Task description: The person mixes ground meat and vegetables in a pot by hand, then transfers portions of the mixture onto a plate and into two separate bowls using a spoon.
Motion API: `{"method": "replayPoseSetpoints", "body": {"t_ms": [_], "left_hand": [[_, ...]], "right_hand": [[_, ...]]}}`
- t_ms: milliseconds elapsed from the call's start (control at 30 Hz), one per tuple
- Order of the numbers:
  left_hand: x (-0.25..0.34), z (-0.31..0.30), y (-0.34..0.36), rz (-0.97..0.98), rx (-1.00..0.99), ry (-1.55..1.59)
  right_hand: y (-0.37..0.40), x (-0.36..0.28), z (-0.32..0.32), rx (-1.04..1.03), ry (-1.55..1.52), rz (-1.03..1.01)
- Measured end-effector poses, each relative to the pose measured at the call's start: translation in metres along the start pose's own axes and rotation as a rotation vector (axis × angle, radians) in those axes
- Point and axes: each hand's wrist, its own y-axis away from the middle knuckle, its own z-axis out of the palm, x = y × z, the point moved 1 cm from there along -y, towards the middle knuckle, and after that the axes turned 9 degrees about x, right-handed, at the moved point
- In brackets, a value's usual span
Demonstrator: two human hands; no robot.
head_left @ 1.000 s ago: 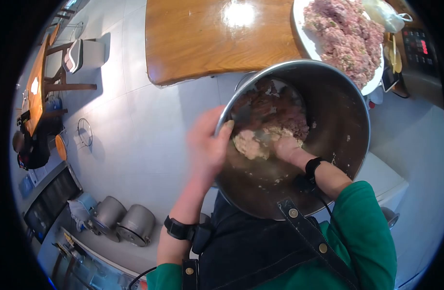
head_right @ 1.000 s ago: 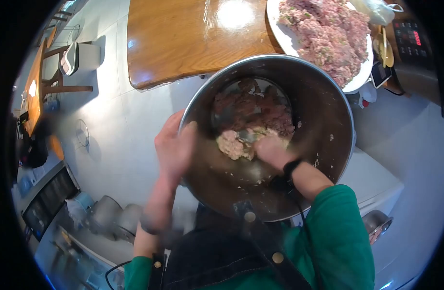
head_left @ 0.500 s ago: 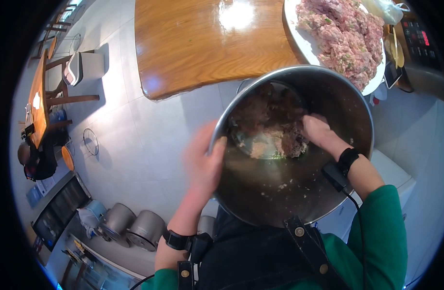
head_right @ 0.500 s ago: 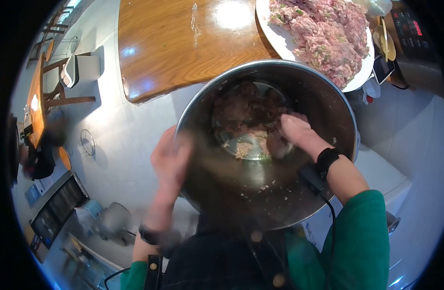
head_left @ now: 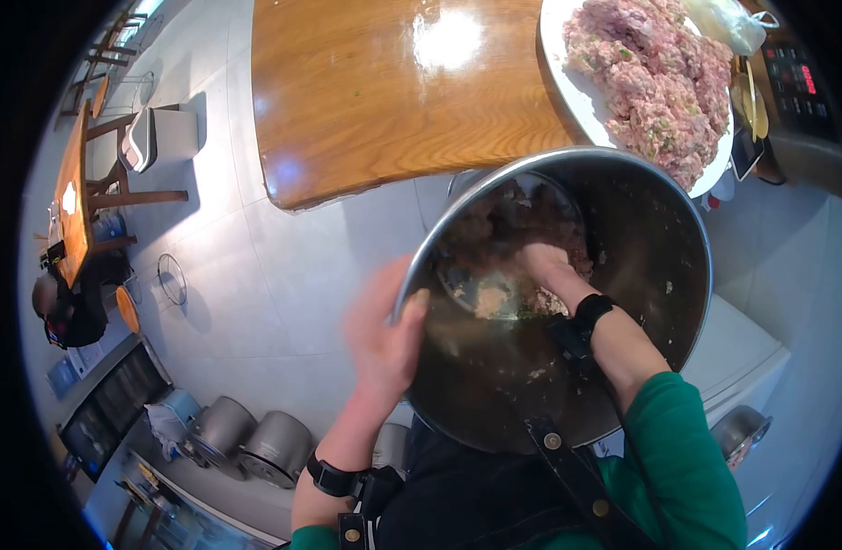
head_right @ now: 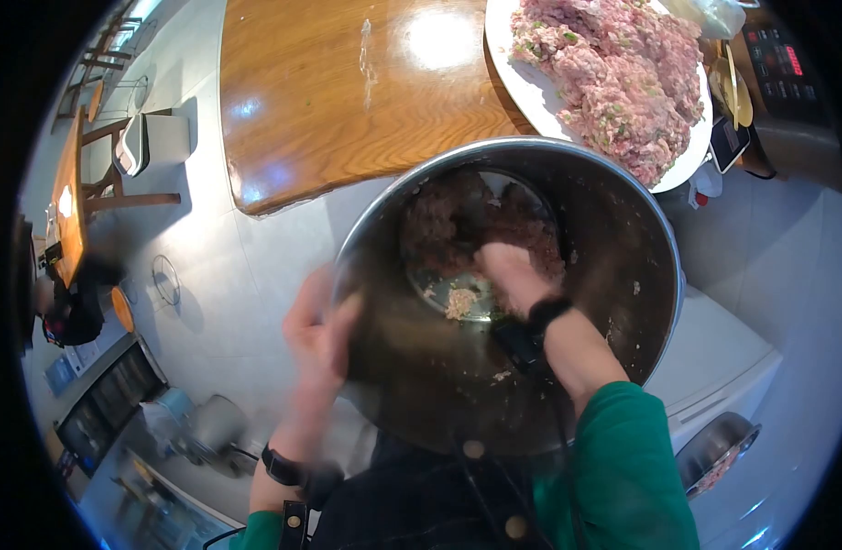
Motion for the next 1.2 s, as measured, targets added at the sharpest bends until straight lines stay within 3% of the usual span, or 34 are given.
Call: {"method": "replayPoseSetpoints", "body": {"t_ms": [100, 300, 433, 533, 600, 667, 767, 867, 933, 1033, 1200], "left_hand": [[-0.003, 0.001, 0.003, 0.021, 0.026, 0.017], [-0.013, 0.003, 0.011, -0.052, 0.083, 0.086], [0.001, 0.002, 0.008, -0.055, 0.043, 0.079], [0.005, -0.001, 0.006, -0.003, 0.022, -0.001], [0.002, -0.002, 0.007, 0.040, 0.013, -0.044], [0.001, -0.002, 0.006, -0.027, -0.009, -0.036], [-0.009, 0.001, 0.008, 0.004, 0.075, 0.066], [-0.015, 0.002, 0.006, 0.003, 0.037, 0.225], [-0.017, 0.001, 0.004, 0.019, 0.031, 0.167], [-0.026, 0.005, 0.003, 0.008, 0.021, 0.187], [-0.024, 0.004, 0.003, -0.009, 0.013, 0.283]], "right_hand": [[-0.004, -0.010, 0.010, 0.001, -0.036, 0.046], [0.008, -0.015, 0.024, 0.254, -0.235, 0.022], [0.037, -0.013, 0.001, 0.249, -0.371, -0.078], [0.068, -0.014, -0.027, 0.266, -0.514, -0.178], [0.090, -0.015, -0.043, 0.143, -0.617, -0.199], [0.109, -0.009, -0.052, 0.145, -0.642, -0.217], [0.144, -0.001, -0.073, 0.140, -0.682, -0.209], [0.184, 0.010, -0.105, 0.156, -0.729, -0.211], [0.217, 0.014, -0.134, 0.173, -0.727, -0.234], [0.248, 0.023, -0.178, 0.180, -0.881, -0.065], [0.239, 0.065, -0.254, 0.544, -0.788, -0.200]]}}
